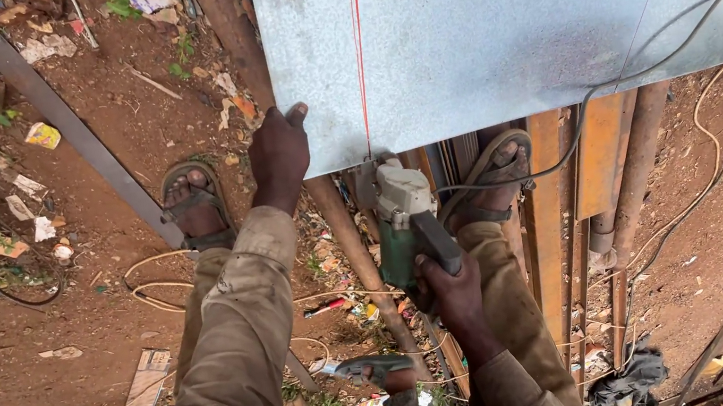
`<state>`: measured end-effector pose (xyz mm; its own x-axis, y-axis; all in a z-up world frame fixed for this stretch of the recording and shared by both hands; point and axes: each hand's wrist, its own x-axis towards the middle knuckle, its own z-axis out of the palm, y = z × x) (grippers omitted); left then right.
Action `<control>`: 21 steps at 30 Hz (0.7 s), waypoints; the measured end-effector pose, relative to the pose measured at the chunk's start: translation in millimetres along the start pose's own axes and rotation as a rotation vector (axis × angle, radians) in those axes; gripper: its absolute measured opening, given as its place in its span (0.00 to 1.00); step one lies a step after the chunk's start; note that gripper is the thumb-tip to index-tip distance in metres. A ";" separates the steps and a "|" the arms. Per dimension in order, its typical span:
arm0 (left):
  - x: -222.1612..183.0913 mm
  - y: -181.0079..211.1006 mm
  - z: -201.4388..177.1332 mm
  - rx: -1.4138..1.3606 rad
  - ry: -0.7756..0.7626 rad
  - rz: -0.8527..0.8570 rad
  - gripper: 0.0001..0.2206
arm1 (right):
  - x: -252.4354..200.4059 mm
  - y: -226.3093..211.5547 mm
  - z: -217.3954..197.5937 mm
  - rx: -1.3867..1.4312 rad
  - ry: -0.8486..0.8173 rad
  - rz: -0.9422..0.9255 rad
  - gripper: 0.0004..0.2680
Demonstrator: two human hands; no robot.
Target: The recorder uses a nibbler or sheet metal shears tool to cut along marked red lines on a large rectangular metal sheet laid out on the ground in a metalwork shop or outdoor repair area.
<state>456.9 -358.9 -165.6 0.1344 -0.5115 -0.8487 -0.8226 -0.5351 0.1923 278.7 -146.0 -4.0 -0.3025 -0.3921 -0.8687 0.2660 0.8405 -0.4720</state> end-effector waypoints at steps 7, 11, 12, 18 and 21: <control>-7.8 4.3 -6.7 -0.036 -0.052 -0.019 0.23 | -1.2 -11.7 3.4 0.002 0.011 0.006 0.04; -7.7 3.8 -5.8 -0.025 -0.031 0.009 0.23 | 0.0 -10.9 1.1 -0.032 0.012 0.007 0.04; -7.5 2.6 -5.1 -0.032 -0.025 0.013 0.23 | 0.4 -8.8 0.3 -0.036 0.001 0.001 0.04; -8.5 6.5 -8.3 -0.026 -0.042 -0.011 0.24 | 0.0 -8.4 3.2 0.013 -0.006 -0.026 0.04; -4.1 0.7 -2.6 -0.029 -0.010 0.019 0.24 | 1.1 -10.7 7.2 0.030 0.014 -0.029 0.04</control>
<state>457.2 -358.9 -160.7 0.1134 -0.5145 -0.8499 -0.8086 -0.5448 0.2220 282.1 -158.1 -1.0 -0.3238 -0.4108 -0.8523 0.2843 0.8170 -0.5018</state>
